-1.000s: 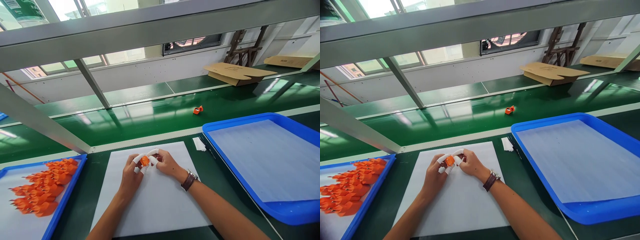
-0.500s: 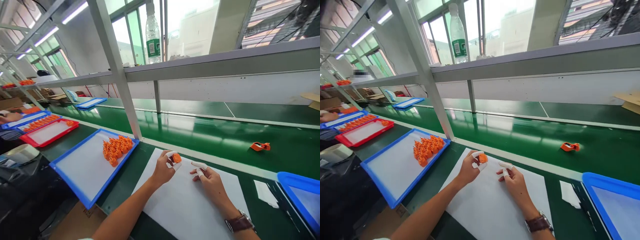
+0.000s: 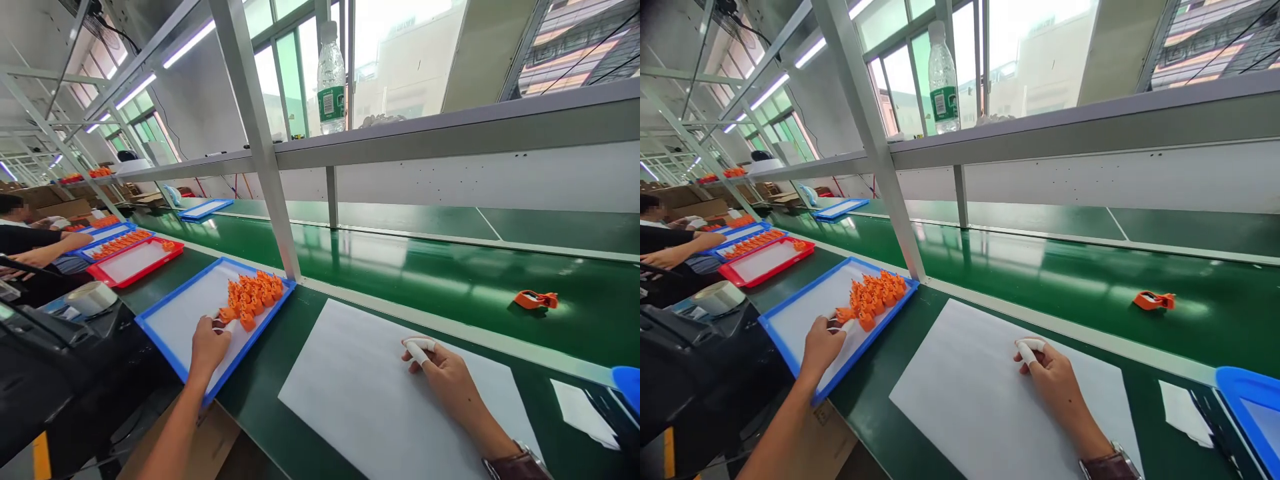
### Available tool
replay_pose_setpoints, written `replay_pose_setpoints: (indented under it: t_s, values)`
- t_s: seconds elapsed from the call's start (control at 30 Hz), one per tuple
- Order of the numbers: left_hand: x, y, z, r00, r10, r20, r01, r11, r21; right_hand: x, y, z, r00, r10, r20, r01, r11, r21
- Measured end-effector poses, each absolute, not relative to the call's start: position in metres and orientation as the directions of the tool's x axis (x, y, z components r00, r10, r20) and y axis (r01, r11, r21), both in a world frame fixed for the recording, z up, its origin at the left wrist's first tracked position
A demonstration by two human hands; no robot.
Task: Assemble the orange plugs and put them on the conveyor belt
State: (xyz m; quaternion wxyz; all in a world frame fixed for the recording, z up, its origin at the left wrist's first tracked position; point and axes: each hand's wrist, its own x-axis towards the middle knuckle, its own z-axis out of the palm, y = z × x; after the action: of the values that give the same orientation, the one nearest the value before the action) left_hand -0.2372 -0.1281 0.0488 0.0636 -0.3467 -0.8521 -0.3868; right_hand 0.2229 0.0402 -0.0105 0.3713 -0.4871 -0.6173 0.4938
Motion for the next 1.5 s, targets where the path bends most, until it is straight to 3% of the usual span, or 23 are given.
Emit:
replay_pose_setpoints:
  t_s: [0.1,0.23,0.4,0.5,0.6,0.7,0.77,0.83,1.03,1.27,1.5]
  values:
    - [-0.255,-0.134,0.027,-0.694,0.68,0.238,0.692,0.536,0.484,0.223,0.04,-0.012,-0.268,0.963,-0.006,0.227,0.057,-0.972]
    - [-0.254,-0.132,0.02,-0.677,0.7,0.229,0.696,0.506,0.509,0.224,0.039,-0.012,-0.274,0.962,-0.003,0.212,0.058,-0.975]
    - [-0.219,-0.131,0.038,-0.653,0.598,0.466,0.754,0.45,0.478,0.221,0.04,-0.009,-0.289,0.957,0.02,0.177,0.074,-0.981]
    - [-0.184,-0.118,0.05,-0.576,0.61,0.544,0.8,0.282,0.53,0.219,0.039,-0.007,-0.283,0.958,0.04,0.116,0.076,-0.99]
    - [-0.144,-0.087,0.059,-0.374,0.773,0.512,0.837,0.044,0.545,0.216,0.04,-0.007,-0.273,0.956,0.107,-0.012,0.108,-0.994]
    - [-0.1,-0.043,0.063,-0.027,0.922,0.386,0.82,-0.201,0.537,0.215,0.044,-0.008,-0.277,0.948,0.154,-0.1,0.131,-0.986]
    - [-0.066,-0.01,0.063,0.186,0.931,0.315,0.767,-0.338,0.546,0.216,0.047,-0.009,-0.298,0.941,0.16,-0.118,0.13,-0.984]
    - [-0.029,0.025,0.061,0.294,0.914,0.281,0.72,-0.405,0.564,0.216,0.049,-0.008,-0.292,0.941,0.17,-0.129,0.137,-0.982]
    - [0.073,0.137,0.049,0.295,0.946,0.136,0.647,-0.302,0.7,0.217,0.049,-0.003,-0.306,0.93,0.204,-0.146,0.166,-0.975]
    - [0.154,0.243,0.045,0.337,0.938,0.081,0.694,-0.306,0.652,0.218,0.053,-0.004,-0.267,0.956,0.123,-0.011,0.124,-0.992]
    - [0.196,0.284,0.036,0.274,0.96,0.047,0.699,-0.233,0.676,0.216,0.056,-0.01,-0.195,0.971,0.139,0.136,0.167,-0.977]
